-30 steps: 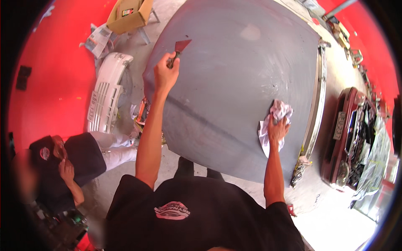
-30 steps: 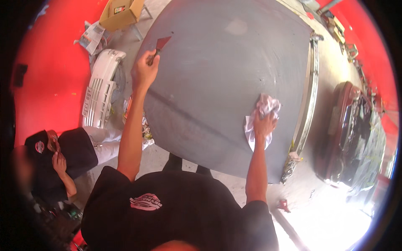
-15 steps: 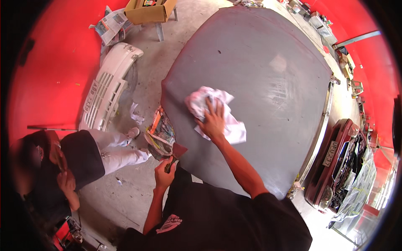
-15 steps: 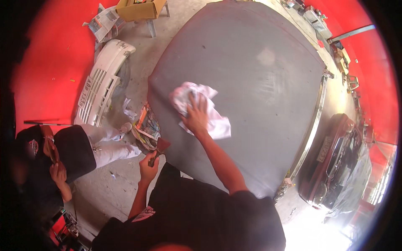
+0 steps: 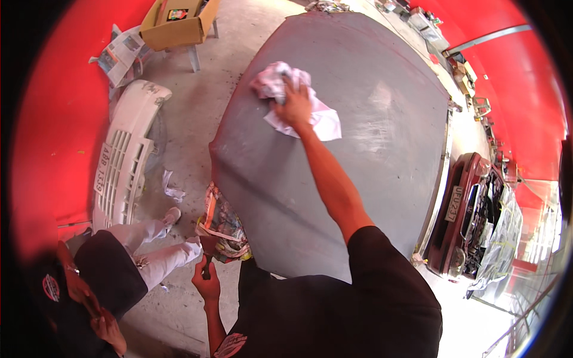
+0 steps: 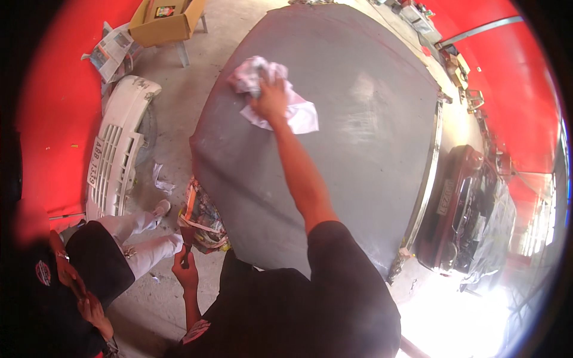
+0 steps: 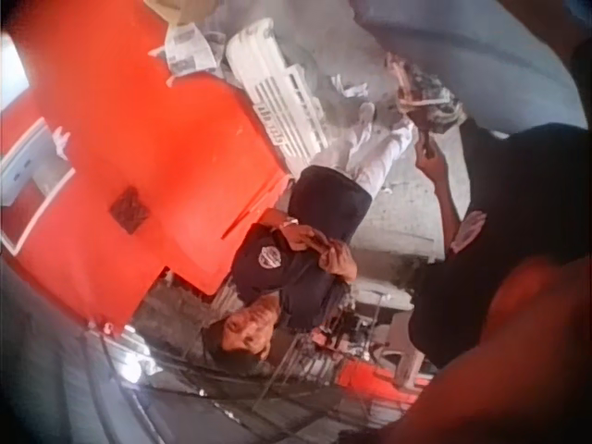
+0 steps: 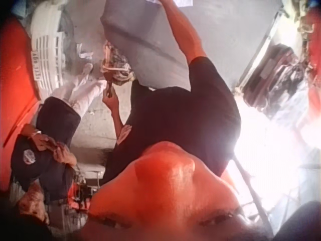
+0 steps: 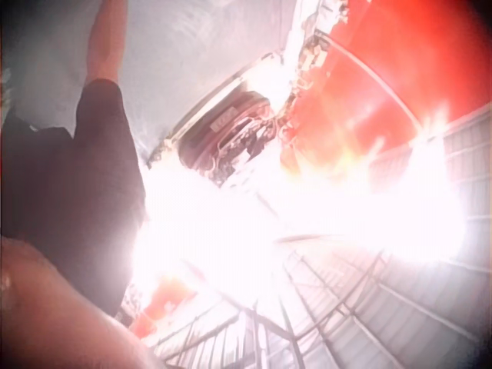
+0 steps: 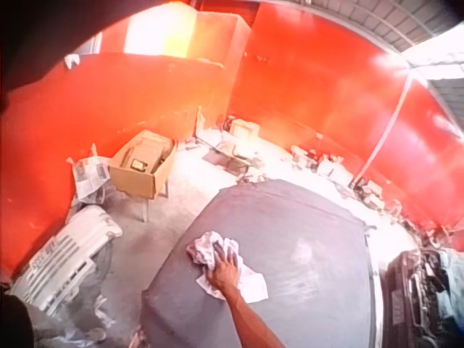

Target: The recorder is cleaning and prepping a car hood using a rag and a putty knife.

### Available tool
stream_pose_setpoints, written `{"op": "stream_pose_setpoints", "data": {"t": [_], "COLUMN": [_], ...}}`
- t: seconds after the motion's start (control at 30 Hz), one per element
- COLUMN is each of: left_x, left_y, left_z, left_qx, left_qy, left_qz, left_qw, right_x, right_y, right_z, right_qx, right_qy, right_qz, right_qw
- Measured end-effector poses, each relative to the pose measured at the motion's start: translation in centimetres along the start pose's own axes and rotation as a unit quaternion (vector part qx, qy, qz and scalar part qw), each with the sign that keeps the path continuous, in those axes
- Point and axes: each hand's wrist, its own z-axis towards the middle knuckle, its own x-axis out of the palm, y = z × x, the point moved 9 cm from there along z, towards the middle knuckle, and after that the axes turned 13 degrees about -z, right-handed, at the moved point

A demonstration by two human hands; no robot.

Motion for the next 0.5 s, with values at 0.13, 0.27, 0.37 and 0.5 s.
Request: {"op": "stream_pose_setpoints", "data": {"t": [0.13,0.27,0.37,0.5], "left_x": [1.6,3.0,3.7,3.4], "left_y": [1.3,1.0,0.9,-0.4], "left_z": [0.7,1.5,1.6,1.2], "left_qx": [-0.027,0.022,0.031,0.046], "left_qy": [0.024,0.033,0.044,0.008], "left_qz": [-0.006,-0.026,-0.027,-0.074], "left_qw": [0.999,0.999,0.998,0.996], "right_x": [-3.6,-8.3,-12.1,-13.9], "right_y": [-14.2,-28.4,-34.5,-30.8], "right_z": [-6.1,-21.2,-36.2,-43.9], "right_qx": [0.185,0.374,0.580,0.648], "right_qy": [-0.043,-0.092,-0.054,-0.122], "right_qz": [-0.046,-0.114,-0.220,-0.224], "right_qw": [0.981,0.916,0.782,0.718]}}
